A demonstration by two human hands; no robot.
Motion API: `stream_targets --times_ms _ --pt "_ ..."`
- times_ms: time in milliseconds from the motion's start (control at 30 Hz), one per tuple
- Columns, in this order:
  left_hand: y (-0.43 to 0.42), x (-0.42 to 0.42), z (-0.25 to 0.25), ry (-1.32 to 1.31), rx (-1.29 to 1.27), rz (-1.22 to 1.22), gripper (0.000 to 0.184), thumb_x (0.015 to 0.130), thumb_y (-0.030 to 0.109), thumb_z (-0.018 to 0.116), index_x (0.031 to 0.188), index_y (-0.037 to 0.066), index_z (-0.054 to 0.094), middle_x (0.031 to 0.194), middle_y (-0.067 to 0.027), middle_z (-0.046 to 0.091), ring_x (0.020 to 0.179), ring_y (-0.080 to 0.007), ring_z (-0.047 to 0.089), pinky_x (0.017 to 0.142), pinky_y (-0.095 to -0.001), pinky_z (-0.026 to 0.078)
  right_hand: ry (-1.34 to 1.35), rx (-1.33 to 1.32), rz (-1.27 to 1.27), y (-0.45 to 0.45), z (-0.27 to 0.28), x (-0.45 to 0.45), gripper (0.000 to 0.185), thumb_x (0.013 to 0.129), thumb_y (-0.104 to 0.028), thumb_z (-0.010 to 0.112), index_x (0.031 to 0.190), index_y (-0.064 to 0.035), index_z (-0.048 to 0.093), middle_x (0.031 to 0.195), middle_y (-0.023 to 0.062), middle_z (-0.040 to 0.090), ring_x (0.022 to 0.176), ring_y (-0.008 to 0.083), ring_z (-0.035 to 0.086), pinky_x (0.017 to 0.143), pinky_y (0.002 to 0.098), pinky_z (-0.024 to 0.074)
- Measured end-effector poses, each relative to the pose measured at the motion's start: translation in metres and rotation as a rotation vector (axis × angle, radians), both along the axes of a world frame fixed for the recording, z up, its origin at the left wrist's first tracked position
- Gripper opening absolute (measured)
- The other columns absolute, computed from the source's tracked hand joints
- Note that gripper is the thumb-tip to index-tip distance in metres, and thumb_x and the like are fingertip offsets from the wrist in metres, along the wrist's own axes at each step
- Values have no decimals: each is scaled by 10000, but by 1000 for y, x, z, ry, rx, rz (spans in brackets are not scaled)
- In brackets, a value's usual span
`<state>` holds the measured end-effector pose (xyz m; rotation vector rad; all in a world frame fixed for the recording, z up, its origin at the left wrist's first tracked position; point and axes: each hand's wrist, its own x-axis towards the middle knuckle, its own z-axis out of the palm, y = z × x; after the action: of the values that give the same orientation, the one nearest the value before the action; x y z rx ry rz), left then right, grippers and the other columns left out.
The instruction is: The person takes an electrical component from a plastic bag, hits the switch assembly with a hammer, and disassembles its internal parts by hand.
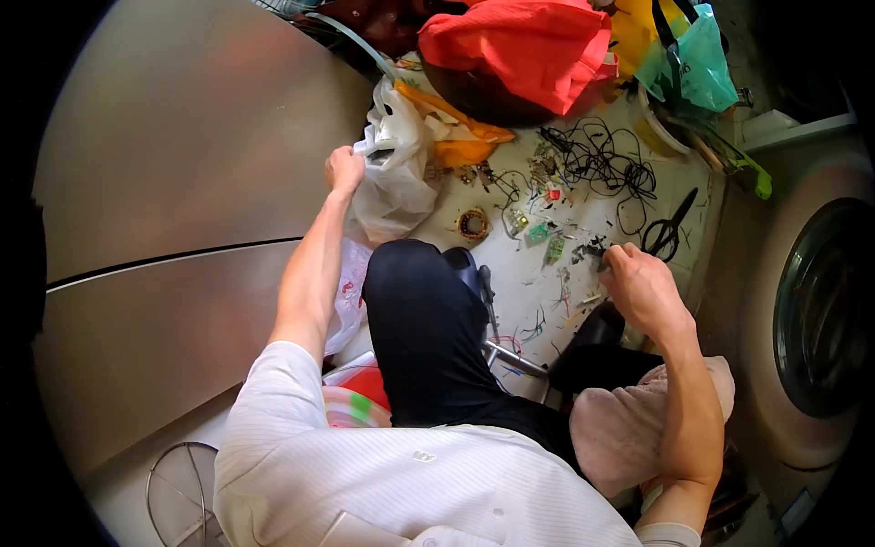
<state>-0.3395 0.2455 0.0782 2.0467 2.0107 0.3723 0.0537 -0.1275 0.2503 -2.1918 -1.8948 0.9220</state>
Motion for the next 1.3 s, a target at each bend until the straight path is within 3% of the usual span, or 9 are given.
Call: stream_targets --times_ms 133,333,533,633,700,833,1000,1133,1300 --pt "-30 -6 39 -86 317 -112 227 906 218 578 841 10 641 871 -235 684 853 -476 637 751 -562 485 -9 7 18 3 -4 0 164 874 -134 636 978 -9 611 904 188 633 880 389 640 797 461 512" --pt "-38 -54 -3 118 -14 -21 209 912 211 601 908 14 670 941 -240 686 928 -454 644 810 -534 497 -7 35 25 2 -11 0 148 887 -143 623 945 -11 589 888 192 618 864 390 631 780 471 507" --pt "-11 -27 -7 130 378 -343 125 883 133 588 896 44 675 989 -172 606 1041 -408 569 893 -538 469 -69 -38 65 5 -19 0 225 859 -107 688 1045 -17 599 950 183 631 901 396 624 788 468 506" --pt "7 -10 -9 239 195 -396 193 889 178 570 938 27 680 1021 -213 660 1042 -432 608 902 -532 484 -54 -51 73 10 -20 -1 214 858 -104 689 1035 -19 603 939 177 629 895 392 624 783 465 505" --pt "21 1 -13 116 -317 -171 351 890 292 576 1070 17 700 1105 -246 698 1074 -445 641 933 -498 503 -44 -42 87 15 -20 -2 214 862 -106 691 1036 -16 605 927 177 622 883 394 624 773 469 505" --pt "11 19 -9 -46 -491 -305 560 845 452 645 1228 47 690 1180 -217 699 1112 -378 664 968 -435 512 18 -27 81 30 -18 -9 183 872 -140 671 951 -7 573 887 190 609 870 410 616 766 482 496" --pt "-30 35 -44 -203 -407 -262 468 770 252 694 1200 68 720 1180 -210 703 1111 -358 671 1006 -415 505 146 -193 172 70 -45 -14 222 886 -179 663 1008 3 629 934 220 655 932 433 624 804 479 506" --pt "-66 55 -59 -256 -96 -414 350 772 204 697 1050 -6 723 1052 -231 697 1029 -434 644 937 -483 510 313 -62 63 155 -77 -62 247 887 -202 665 957 26 599 848 207 635 811 386 612 720 428 489" --pt "-94 77 -41 -196 -283 -531 166 786 151 688 867 13 731 951 -217 706 913 -414 676 827 -499 544 181 289 -33 243 -136 -148 270 873 -160 642 1102 -21 606 1072 231 629 984 437 622 862 485 515"
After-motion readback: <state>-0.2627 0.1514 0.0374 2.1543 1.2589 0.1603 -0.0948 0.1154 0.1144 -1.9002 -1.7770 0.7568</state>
